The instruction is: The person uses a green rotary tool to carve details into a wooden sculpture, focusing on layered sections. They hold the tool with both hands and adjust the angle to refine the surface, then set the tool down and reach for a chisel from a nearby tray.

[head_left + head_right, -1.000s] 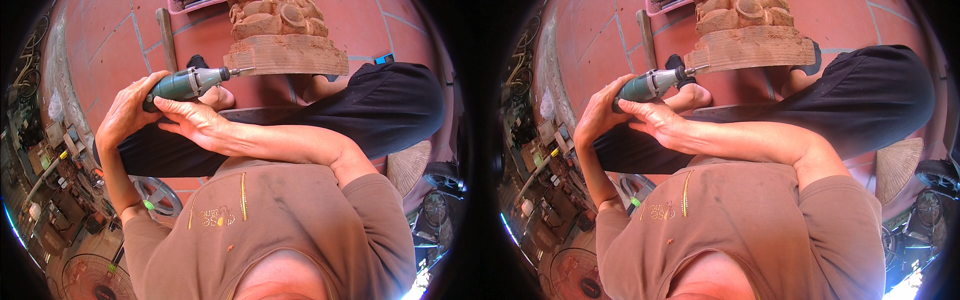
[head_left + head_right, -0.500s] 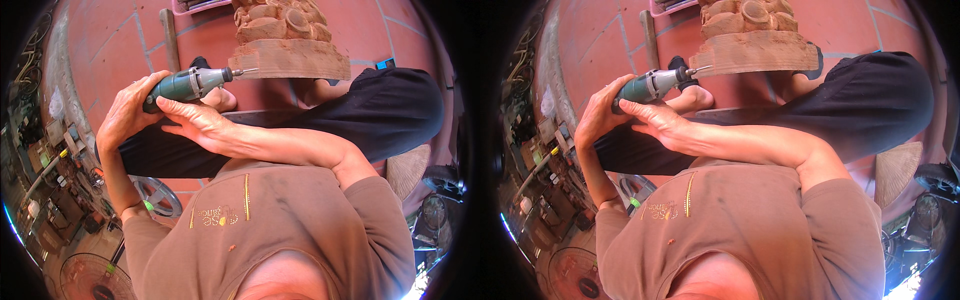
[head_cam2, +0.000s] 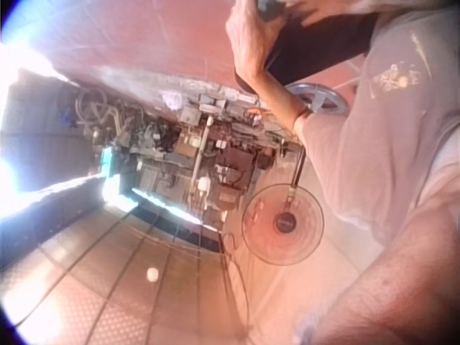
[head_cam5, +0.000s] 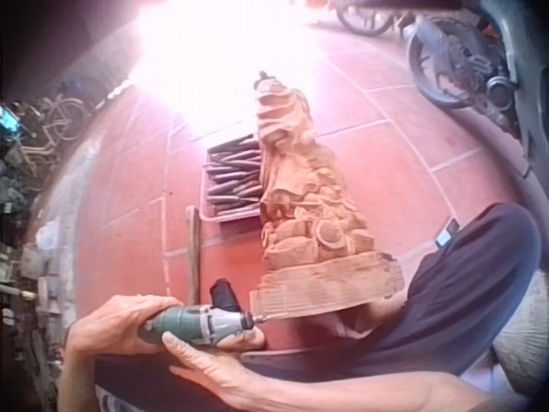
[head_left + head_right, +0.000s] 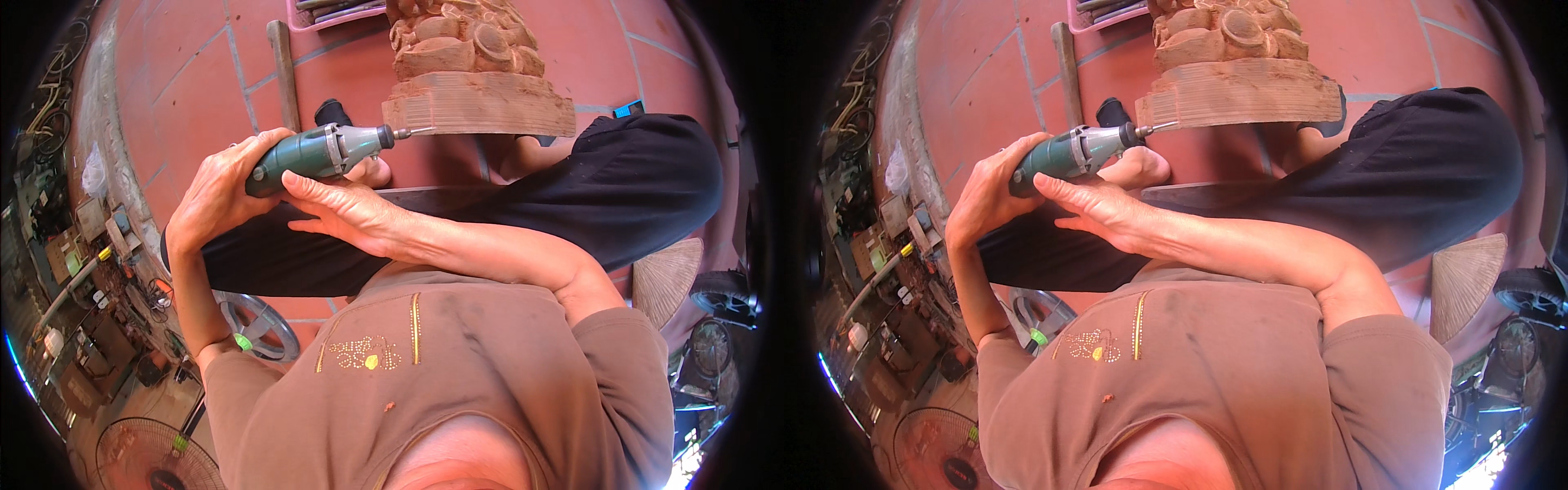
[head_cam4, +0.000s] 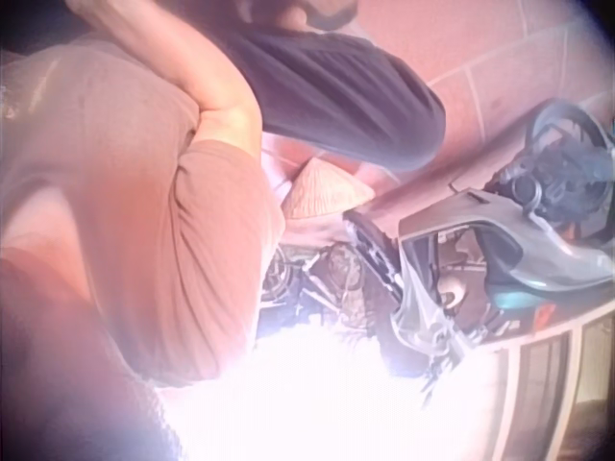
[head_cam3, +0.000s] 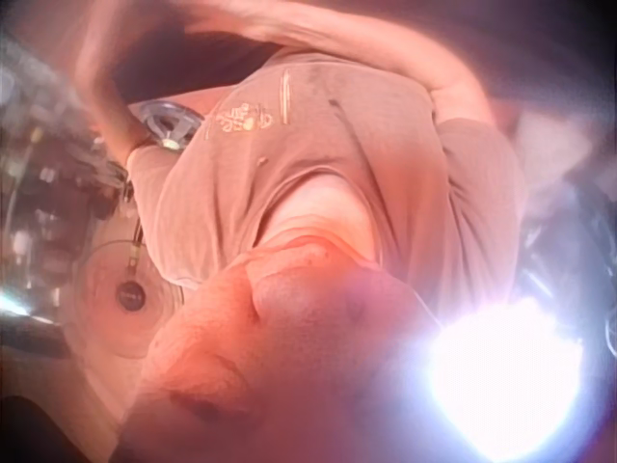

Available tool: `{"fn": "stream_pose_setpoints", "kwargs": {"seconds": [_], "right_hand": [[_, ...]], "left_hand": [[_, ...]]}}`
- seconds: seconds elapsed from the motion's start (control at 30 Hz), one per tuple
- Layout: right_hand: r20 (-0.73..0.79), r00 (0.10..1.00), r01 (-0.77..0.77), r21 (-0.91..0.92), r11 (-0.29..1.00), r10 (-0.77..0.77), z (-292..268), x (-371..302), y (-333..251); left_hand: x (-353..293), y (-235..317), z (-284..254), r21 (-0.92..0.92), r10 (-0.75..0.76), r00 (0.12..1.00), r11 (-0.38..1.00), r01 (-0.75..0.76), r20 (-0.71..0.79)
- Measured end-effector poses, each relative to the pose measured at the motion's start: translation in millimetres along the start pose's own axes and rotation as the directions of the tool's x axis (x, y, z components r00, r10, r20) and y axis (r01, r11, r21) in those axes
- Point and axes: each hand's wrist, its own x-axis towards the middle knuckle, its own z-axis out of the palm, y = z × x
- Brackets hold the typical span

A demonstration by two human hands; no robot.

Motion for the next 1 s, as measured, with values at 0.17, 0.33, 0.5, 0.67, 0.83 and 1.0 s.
{"fn": "stream_pose_setpoints", "kwargs": {"seconds": [0.17, 0.33, 0.5, 0.67, 0.83, 1.0], "right_hand": [[0.028, 0.999, -0.034, -0.01, 0.999, 0.034, -5, -2, 4], [0.066, 0.997, -0.033, -0.032, 0.999, 0.035, -6, -1, 0], [0.089, 0.995, -0.035, -0.025, 0.999, 0.037, -10, 2, 0], [0.114, 0.993, -0.023, -0.018, 1.0, 0.025, -11, 4, 1], [0.113, 0.993, -0.034, -0.016, 0.999, 0.036, -15, 5, 4], [0.128, 0.991, -0.036, 0.001, 0.999, 0.035, -16, 7, 6]], "left_hand": [[0, 1, 2, 0.01, 0.018, 1.0, 1.0, -0.018, 0.017], [-1, 1, 2, 0.028, -0.006, 1.0, 1.0, 0.006, 0.004], [1, 0, 3, 0.041, -0.001, 1.0, 0.999, 0.001, -0.003], [2, 0, 2, 0.058, -0.006, 1.0, 0.998, 0.006, 0.005], [4, 2, -2, 0.05, -0.085, 0.994, 0.995, 0.082, 0.063], [5, 3, -2, 0.062, -0.083, 0.994, 0.995, 0.078, 0.073]]}}
